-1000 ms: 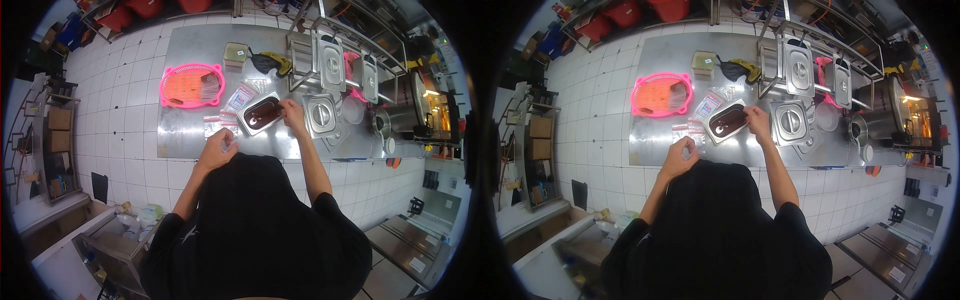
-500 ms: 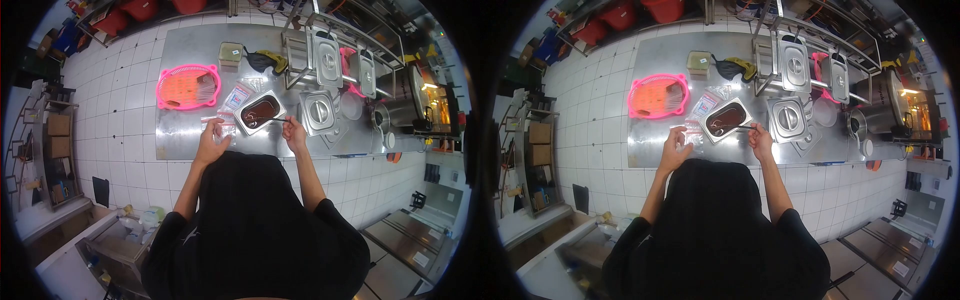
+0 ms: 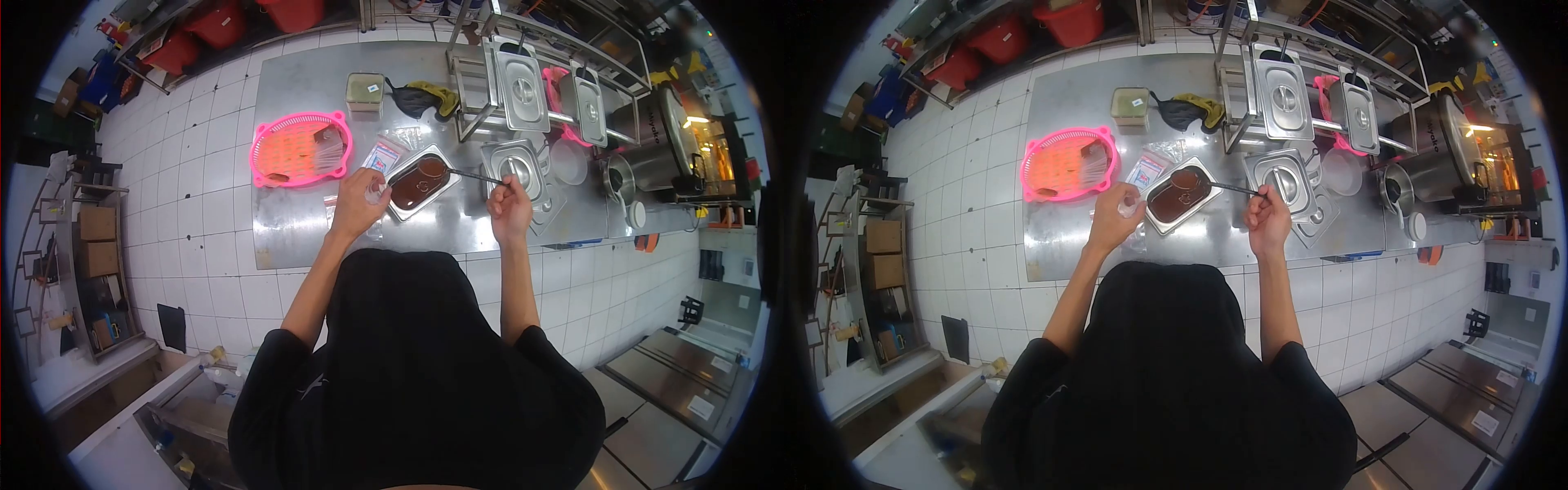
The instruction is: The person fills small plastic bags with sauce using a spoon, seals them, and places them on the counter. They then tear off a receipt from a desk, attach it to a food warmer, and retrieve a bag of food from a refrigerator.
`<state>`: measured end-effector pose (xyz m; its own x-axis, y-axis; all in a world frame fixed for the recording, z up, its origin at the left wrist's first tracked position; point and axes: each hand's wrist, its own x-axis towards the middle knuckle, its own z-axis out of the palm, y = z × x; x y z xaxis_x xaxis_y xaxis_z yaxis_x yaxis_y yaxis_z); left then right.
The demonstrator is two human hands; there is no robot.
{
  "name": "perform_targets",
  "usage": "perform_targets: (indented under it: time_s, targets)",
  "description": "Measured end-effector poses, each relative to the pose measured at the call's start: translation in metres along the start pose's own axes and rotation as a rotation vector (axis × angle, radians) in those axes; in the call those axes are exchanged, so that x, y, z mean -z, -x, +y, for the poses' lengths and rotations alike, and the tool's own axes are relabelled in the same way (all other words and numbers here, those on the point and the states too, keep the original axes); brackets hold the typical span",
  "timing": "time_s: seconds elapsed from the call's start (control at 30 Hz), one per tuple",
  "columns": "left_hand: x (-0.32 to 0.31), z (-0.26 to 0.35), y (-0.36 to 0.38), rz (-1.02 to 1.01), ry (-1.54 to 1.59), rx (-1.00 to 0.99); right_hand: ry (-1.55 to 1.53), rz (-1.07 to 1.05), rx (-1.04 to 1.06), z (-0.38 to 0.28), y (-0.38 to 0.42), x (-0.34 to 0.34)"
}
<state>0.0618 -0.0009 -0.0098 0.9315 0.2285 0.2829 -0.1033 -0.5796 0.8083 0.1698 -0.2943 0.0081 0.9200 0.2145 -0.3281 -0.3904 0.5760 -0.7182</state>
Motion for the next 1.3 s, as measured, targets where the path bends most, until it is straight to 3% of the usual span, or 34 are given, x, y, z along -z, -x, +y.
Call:
perform_targets:
  time_s: [0.23,0.3,0.63,0.9,1.03,1.3]
  targets:
    - [-0.026,-0.003,-0.018,0.08,-0.215,-0.137,-0.011,-0.034,0.102,-0.03,0.02,-0.029]
    - [-0.03,-0.001,-0.021,-0.051,-0.301,-0.005,-0.041,-0.03,0.11,-0.033,0.022,-0.031]
    - [-0.021,0.016,-0.021,-0.065,-0.357,-0.049,-0.004,-0.058,0.197,-0.038,0.03,-0.034]
    - [-0.014,0.0,-0.017,-0.091,-0.268,-0.012,0.287,-0.104,0.415,-0.027,0.024,-0.029]
    - [-0.008,0.001,-0.019,-0.047,-0.263,-0.058,0.267,-0.129,0.401,-0.028,0.024,-0.025]
    - [0.005,0.021,-0.022,0.055,-0.127,0.021,-0.044,-0.061,0.176,-0.047,0.032,-0.037]
